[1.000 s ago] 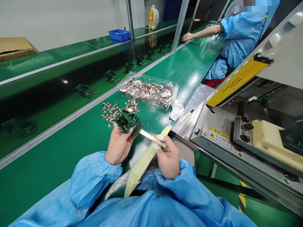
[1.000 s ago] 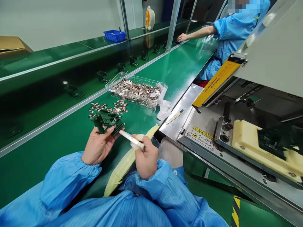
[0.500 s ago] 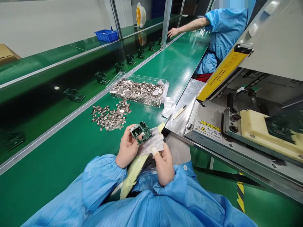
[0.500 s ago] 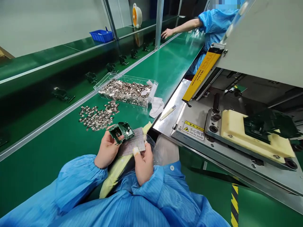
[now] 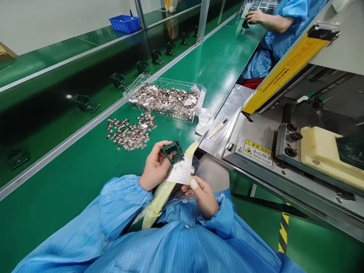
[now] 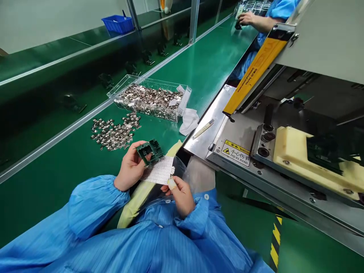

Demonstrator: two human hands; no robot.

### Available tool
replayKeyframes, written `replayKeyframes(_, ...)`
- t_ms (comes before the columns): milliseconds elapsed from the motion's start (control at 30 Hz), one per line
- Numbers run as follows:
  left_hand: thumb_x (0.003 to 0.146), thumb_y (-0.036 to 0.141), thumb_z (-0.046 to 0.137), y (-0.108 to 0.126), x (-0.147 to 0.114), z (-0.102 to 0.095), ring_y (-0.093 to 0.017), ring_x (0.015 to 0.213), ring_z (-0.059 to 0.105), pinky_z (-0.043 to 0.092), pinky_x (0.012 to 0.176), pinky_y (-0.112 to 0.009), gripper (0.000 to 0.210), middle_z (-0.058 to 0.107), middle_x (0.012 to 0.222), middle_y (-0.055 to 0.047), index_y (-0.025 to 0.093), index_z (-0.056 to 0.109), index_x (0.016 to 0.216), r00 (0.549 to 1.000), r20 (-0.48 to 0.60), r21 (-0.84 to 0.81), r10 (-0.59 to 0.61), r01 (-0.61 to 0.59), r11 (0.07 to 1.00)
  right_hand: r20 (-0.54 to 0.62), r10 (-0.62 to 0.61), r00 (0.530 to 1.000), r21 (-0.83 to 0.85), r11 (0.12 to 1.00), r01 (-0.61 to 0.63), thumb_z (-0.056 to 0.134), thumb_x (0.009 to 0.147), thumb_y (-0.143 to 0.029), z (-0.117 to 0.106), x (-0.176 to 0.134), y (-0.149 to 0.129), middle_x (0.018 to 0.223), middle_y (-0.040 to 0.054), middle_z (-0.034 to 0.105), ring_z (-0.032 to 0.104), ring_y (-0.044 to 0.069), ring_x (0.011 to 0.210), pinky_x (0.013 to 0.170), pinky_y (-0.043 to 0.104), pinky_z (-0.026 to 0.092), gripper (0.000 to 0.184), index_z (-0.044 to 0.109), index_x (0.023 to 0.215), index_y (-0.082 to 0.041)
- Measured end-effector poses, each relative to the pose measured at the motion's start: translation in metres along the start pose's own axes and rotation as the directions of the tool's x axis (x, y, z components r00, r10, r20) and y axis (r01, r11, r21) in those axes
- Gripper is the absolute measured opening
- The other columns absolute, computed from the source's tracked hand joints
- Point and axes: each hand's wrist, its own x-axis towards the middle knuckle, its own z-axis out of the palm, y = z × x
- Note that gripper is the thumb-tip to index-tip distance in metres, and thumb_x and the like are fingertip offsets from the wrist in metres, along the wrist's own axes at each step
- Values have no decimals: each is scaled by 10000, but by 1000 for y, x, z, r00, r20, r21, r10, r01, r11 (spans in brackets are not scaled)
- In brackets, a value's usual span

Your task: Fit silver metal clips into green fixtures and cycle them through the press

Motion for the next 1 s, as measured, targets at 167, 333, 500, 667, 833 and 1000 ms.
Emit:
replayKeyframes(167, 814, 302, 712, -5, 2, -1, -130, 831, 636, 547, 768, -238, 290, 653, 968, -33, 198, 613, 1066, 997, -79, -46, -6, 2, 999, 23, -23, 999, -85, 996, 25, 687, 762, -542, 7, 8, -18, 652, 34, 654, 587, 146, 607, 578, 256, 463, 367, 640, 712, -182)
replayKeyframes(333, 701, 279, 827, -5, 13, -13, -138, 942, 650, 543, 875, -277, 363, 675, 1013, 3, 258, 626, 1002, 959, -196, -365, -206, 124, 923, 128, -327, 936, -411, 842, 351, 554, 855, -327, 17, 13, -60, 615, -2, 553, 483, 116, 554, 527, 240, 387, 218, 602, 704, -178)
replayKeyframes(500, 696, 277, 833, 5, 23, -19, -166, 1012, 661, 542, 939, -349, 310, 694, 1005, 20, 271, 637, 936, 939, -195, -492, -284, 157, 856, 309, -494, 813, -605, 557, 569, 544, 816, -235, 21, 25, -91, 577, -28, 454, 410, 97, 527, 508, 235, 331, 212, 490, 616, -188)
replayKeyframes(667, 735, 311, 806, -14, 32, -13, -156, 1001, 643, 523, 935, -300, 385, 672, 1048, -14, 267, 617, 1068, 971, -220, -340, -96, 15, 940, 115, -88, 989, -510, 849, 135, 598, 791, -373, 23, 36, -90, 564, -8, 549, 543, 112, 519, 484, 216, 421, 264, 533, 621, -182)
replayKeyframes(833, 780, 328, 762, -22, 41, -9, -147, 958, 634, 516, 889, -261, 381, 642, 1041, -28, 234, 595, 1110, 992, -124, -234, -27, -3, 972, 57, 217, 975, -136, 969, -208, 753, 633, -525, 25, 46, -79, 638, 51, 668, 643, 131, 532, 461, 206, 502, 402, 632, 688, -145)
replayKeyframes(1000, 785, 335, 755, -14, 40, -6, -161, 947, 643, 527, 881, -286, 350, 653, 1005, -31, 212, 589, 1068, 995, -87, -219, -53, 33, 975, 42, 164, 986, -98, 982, -159, 815, 569, -471, 31, 55, -77, 536, 3, 627, 601, 111, 447, 408, 182, 471, 395, 604, 684, -158)
